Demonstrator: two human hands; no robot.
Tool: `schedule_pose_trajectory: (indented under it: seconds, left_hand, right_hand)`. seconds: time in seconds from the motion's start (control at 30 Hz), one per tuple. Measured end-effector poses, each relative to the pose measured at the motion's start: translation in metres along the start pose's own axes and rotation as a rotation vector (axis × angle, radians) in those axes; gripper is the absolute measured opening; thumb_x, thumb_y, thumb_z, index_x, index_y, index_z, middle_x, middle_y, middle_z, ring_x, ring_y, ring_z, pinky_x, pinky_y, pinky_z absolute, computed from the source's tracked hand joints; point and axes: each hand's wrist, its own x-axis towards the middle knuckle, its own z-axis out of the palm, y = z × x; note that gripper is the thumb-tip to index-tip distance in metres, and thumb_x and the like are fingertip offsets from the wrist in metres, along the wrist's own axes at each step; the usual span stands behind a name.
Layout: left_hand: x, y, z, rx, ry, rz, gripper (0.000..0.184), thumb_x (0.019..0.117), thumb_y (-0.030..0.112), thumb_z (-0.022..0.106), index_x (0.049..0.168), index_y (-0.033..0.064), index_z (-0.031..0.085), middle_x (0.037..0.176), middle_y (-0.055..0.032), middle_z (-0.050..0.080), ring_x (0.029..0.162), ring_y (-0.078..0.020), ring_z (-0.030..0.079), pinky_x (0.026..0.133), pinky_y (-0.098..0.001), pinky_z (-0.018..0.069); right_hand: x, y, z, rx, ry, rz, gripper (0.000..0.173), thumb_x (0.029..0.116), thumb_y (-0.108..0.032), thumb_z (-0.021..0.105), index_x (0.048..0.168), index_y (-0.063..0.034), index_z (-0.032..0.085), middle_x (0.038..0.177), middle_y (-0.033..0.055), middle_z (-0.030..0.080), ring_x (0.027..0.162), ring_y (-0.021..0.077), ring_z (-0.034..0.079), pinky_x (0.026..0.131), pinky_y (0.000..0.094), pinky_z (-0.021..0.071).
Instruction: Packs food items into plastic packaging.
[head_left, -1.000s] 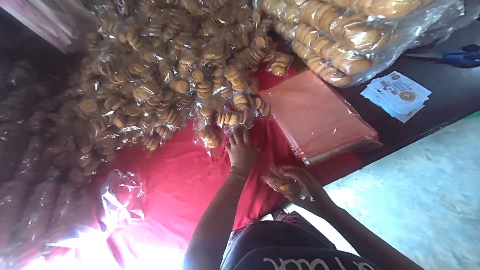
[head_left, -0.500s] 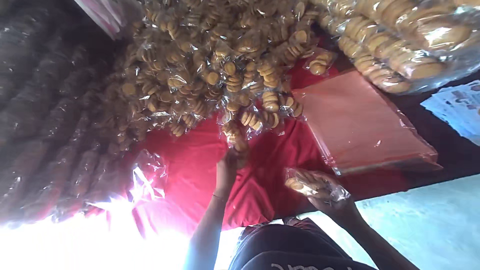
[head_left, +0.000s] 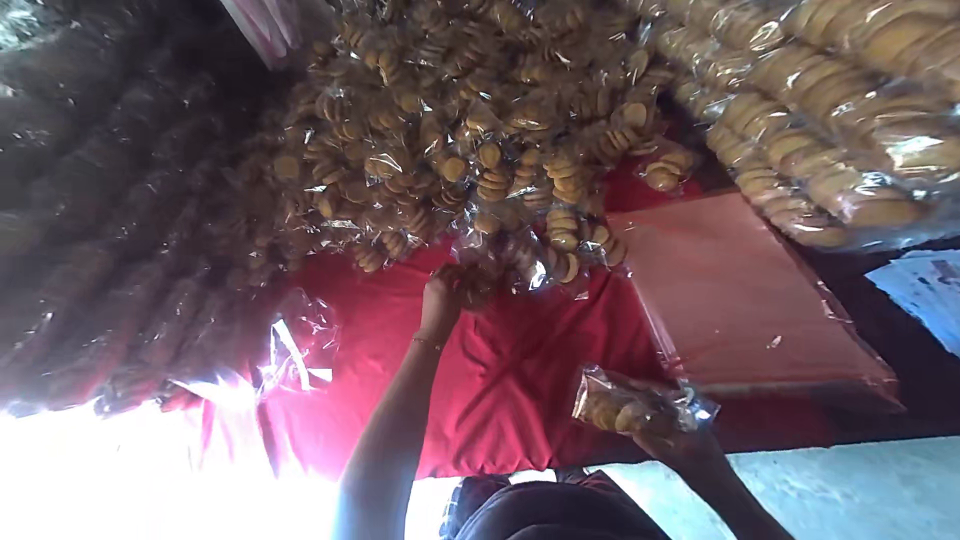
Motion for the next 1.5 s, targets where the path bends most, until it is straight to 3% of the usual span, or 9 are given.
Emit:
schedule_pose_trajectory:
  seconds: [0.3,0.4,0.5,0.63,0.93,1.03,1.23,1.33,1.5]
  left_hand:
    - [-0.094,-0.082,-0.105,0.265,-0.502,0.658,0.022,0.099,0.012,0.062,0.116,0.0001,0.07,0.118,-0.0214,0.069,0.111,-0.0389,0.068,0.093,-0.0501,0.0563]
    - [-0.106,-0.11,-0.114,0.186,-0.553,0.534,0.057,0.0895,0.027,0.076,0.136,-0.0009,0.058,0.142,-0.0268,0.056,0.131,-0.0444,0.055,0.106,-0.0569,0.0468]
    - [-0.104,-0.125,-0.109,0.247,-0.679,0.519,0.088,0.0819,0.028,0.082,0.157,0.0123,0.04,0.16,-0.0204,0.039,0.146,-0.0436,0.039,0.113,-0.0666,0.0312]
    - [-0.082,-0.107,-0.095,0.338,-0.841,0.573,0.083,0.0861,0.022,0.079,0.158,0.015,0.038,0.166,-0.0176,0.027,0.152,-0.0418,0.026,0.116,-0.0672,0.0241]
    - [-0.002,-0.082,-0.093,-0.129,-1.199,0.259,0.074,0.0849,0.011,0.079,0.15,0.0028,0.043,0.131,-0.023,0.061,0.118,-0.0319,0.062,0.102,-0.0508,0.0504]
    - [-0.015,-0.085,-0.087,-0.016,-1.033,0.477,0.061,0.0814,0.018,0.082,0.135,-0.0004,0.06,0.134,-0.0241,0.059,0.127,-0.0376,0.055,0.11,-0.0545,0.042]
    - [-0.047,-0.109,-0.08,0.189,-0.371,0.907,0.043,0.0815,0.033,0.081,0.123,0.0331,0.072,0.143,-0.0216,0.056,0.132,-0.0502,0.05,0.102,-0.0716,0.0391]
    - [-0.039,-0.119,-0.079,0.047,-0.507,0.777,0.047,0.0807,0.028,0.083,0.126,0.0337,0.072,0.161,-0.0273,0.032,0.149,-0.0553,0.022,0.115,-0.0726,0.0245]
    - [-0.028,-0.125,-0.069,-0.289,-0.727,0.567,0.049,0.0787,0.02,0.086,0.125,0.0129,0.072,0.153,-0.0274,0.042,0.134,-0.0344,0.053,0.11,-0.0433,0.047]
  right_hand:
    - [0.003,-0.036,0.115,0.106,0.146,0.208,0.068,0.0724,-0.024,0.078,0.13,0.0008,0.051,0.108,-0.0092,0.069,0.099,-0.0025,0.066,0.088,0.0201,0.0571]
    - [-0.004,-0.052,0.185,0.262,0.21,0.221,0.05,0.0787,-0.017,0.068,0.125,-0.003,0.055,0.102,-0.0095,0.069,0.093,0.0008,0.067,0.084,0.0252,0.0584]
    - [-0.02,-0.05,0.225,0.391,0.081,0.223,0.06,0.0807,-0.05,0.078,0.122,-0.0105,0.059,0.101,-0.0095,0.07,0.093,0.0046,0.067,0.085,0.0287,0.0575]
    - [-0.04,-0.065,0.245,0.422,0.03,0.242,0.053,0.0792,-0.049,0.08,0.118,-0.0165,0.066,0.1,-0.0084,0.072,0.094,0.0062,0.068,0.085,0.0296,0.0579]
    - [-0.016,-0.071,0.219,0.239,0.497,0.116,0.073,0.0823,-0.034,0.076,0.137,0.0021,0.046,0.116,0.001,0.065,0.104,0.0062,0.065,0.09,0.0272,0.0572]
    - [0.033,-0.071,0.219,0.118,0.53,-0.006,0.056,0.0874,-0.011,0.068,0.133,0.0116,0.046,0.115,0.0059,0.068,0.105,0.0051,0.067,0.095,0.0253,0.0567]
    - [0.116,-0.022,0.222,-0.144,-0.085,-0.193,0.043,0.093,-0.011,0.062,0.133,0.0045,0.058,0.137,0.0182,0.059,0.125,0.0201,0.058,0.104,0.0356,0.0492]
    - [0.128,-0.013,0.223,-0.216,-0.218,-0.252,0.035,0.0906,-0.005,0.058,0.124,0.0005,0.068,0.141,0.0184,0.057,0.134,0.0227,0.053,0.11,0.0366,0.0458]
    - [0.121,-0.01,0.217,-0.242,-0.306,-0.289,0.073,0.0953,-0.053,0.055,0.145,0.0,0.05,0.158,0.0199,0.038,0.146,0.0263,0.038,0.117,0.0426,0.0386]
